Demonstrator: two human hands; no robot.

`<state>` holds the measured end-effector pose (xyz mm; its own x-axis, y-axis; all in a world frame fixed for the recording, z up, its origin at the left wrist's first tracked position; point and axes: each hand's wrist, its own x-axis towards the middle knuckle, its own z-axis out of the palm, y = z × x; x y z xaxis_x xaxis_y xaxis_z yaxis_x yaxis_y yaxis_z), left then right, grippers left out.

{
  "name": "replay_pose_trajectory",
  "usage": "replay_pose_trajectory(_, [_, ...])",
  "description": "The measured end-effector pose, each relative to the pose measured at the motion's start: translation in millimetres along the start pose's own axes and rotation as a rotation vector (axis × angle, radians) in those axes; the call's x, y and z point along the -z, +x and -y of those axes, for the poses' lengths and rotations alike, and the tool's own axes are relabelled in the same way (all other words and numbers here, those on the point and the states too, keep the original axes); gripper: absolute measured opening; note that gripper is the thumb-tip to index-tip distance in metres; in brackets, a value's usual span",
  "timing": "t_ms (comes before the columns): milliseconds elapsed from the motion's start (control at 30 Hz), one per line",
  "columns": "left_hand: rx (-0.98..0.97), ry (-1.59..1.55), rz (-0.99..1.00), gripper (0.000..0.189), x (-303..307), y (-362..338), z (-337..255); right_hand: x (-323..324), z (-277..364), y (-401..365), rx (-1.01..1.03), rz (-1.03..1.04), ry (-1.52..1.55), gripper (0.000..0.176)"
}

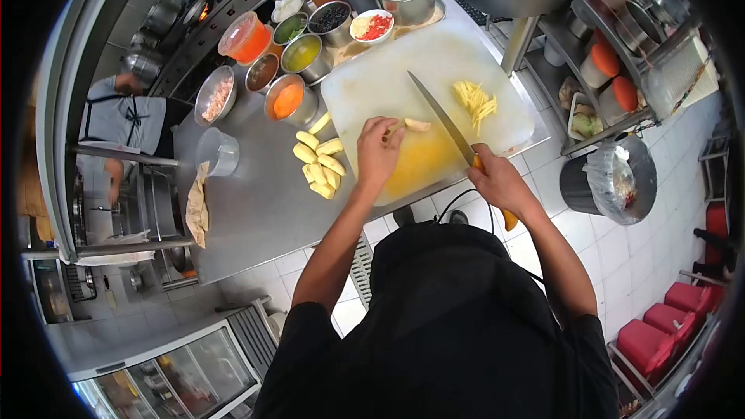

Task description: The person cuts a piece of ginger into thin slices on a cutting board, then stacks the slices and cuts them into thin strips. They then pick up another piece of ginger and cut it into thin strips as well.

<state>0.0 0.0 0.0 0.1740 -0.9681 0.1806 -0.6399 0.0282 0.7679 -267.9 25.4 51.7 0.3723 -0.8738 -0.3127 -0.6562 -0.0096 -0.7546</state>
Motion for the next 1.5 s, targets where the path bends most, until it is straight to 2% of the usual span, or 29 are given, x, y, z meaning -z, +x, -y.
replay_pose_trajectory(67, [0.032,-0.003,-0.060,0.028,-10.6,-13.1,-8.4,-2.4,3.7,-5.1,-0.005,-0.007,-0.035,0.042])
replay_pose_trajectory(100, [0.013,-0.120,-0.076,0.028,-38.0,-6.9,-6.6,7.4,0.0,1.2,-0.013,-0.027,-0.136,0.038])
replay_pose_trajectory(167, [-0.028,-0.199,-0.070,0.028,-41.4,2.1,-1.9,-3.3,1.2,4.8,0.005,-0.033,-0.184,0.031])
replay_pose_trajectory(267, [-0.086,-0.190,0.085,0.027,-37.8,13.9,1.3,-10.8,6.8,0.7,0.068,-0.098,-0.257,0.025])
replay_pose_trajectory(400, [-0.137,-0.237,0.027,0.024,-39.9,16.9,4.9,-16.2,7.2,-5.1,0.126,-0.130,-0.263,0.023])
replay_pose_trajectory(600, [-0.176,-0.192,-0.107,0.013,-48.5,11.6,-0.1,-19.4,12.7,-18.8,0.085,-0.107,-0.229,0.026])
replay_pose_trajectory(1067, [-0.134,-0.291,-0.113,0.010,-53.9,11.3,-1.5,-12.1,23.0,-25.8,0.052,-0.036,-0.200,0.021])
replay_pose_trajectory(1233, [-0.157,-0.311,-0.125,0.009,-55.6,11.8,1.4,-13.2,24.2,-14.9,0.085,-0.015,-0.262,0.019])
replay_pose_trajectory(1500, [-0.141,-0.356,-0.116,0.007,-53.4,11.6,0.2,-29.6,9.4,50.2,0.198,-0.116,-0.253,0.020])
